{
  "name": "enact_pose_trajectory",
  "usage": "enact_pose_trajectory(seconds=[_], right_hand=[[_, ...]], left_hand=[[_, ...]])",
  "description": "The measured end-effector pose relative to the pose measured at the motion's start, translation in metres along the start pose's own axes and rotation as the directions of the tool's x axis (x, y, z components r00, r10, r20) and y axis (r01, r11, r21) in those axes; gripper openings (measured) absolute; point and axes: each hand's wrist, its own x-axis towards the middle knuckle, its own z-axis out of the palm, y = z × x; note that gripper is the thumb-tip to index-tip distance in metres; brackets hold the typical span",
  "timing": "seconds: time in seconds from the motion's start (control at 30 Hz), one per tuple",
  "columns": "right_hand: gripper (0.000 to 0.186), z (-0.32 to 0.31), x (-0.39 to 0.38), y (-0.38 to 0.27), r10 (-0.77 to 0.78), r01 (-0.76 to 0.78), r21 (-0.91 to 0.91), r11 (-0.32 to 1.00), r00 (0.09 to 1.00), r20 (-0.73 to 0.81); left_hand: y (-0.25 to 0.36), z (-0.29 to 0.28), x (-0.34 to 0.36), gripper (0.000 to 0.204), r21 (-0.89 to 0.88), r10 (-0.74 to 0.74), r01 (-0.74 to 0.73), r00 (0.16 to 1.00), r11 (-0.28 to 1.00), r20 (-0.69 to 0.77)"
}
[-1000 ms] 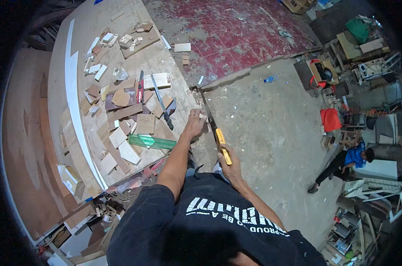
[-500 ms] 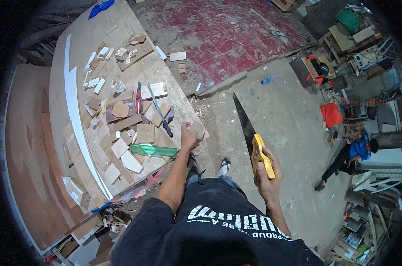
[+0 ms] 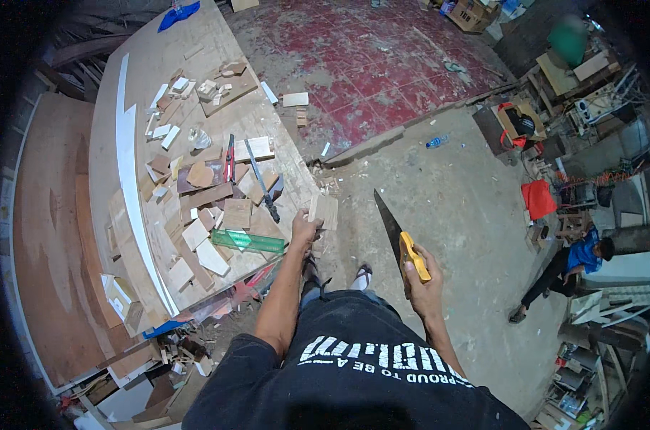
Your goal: The person cuts a wooden block with a handsaw, turns the wooden block by hand, and continues sawing into the block.
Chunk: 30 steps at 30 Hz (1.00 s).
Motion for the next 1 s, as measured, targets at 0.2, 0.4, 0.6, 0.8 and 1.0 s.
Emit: enact_pose_trajectory(seconds=[0.2, 0.4, 0.6, 0.8, 1.0], right_hand=[[0.040, -0.003, 0.005, 0.021, -0.130, 0.130, 0.033, 0.991, 0.991, 0.026], [0.041, 0.008, 0.036, 0.038, -0.264, 0.272, -0.112, 0.956, 0.961, 0.078], [0.051, 0.032, 0.065, 0.021, -0.442, 0.461, -0.147, 0.875, 0.885, 0.144], [0.050, 0.030, 0.076, 0.022, -0.405, 0.468, -0.165, 0.868, 0.860, 0.310], [0.039, 0.038, 0.083, 0.047, -0.554, 0.607, -0.115, 0.786, 0.775, 0.303]], left_hand=[[0.034, 0.019, -0.030, 0.041, -0.350, 0.124, -0.082, 0.987, 0.933, 0.099], [0.078, 0.043, -0.079, 0.046, -0.512, 0.241, -0.098, 0.945, 0.853, 0.221], [0.104, 0.064, -0.119, 0.051, -0.396, 0.273, -0.199, 0.952, 0.897, 0.140], [0.110, 0.069, -0.132, 0.036, -0.253, 0.210, -0.182, 0.973, 0.950, 0.091], [0.112, 0.063, -0.140, 0.051, -0.070, 0.144, -0.132, 0.963, 0.989, 0.226]])
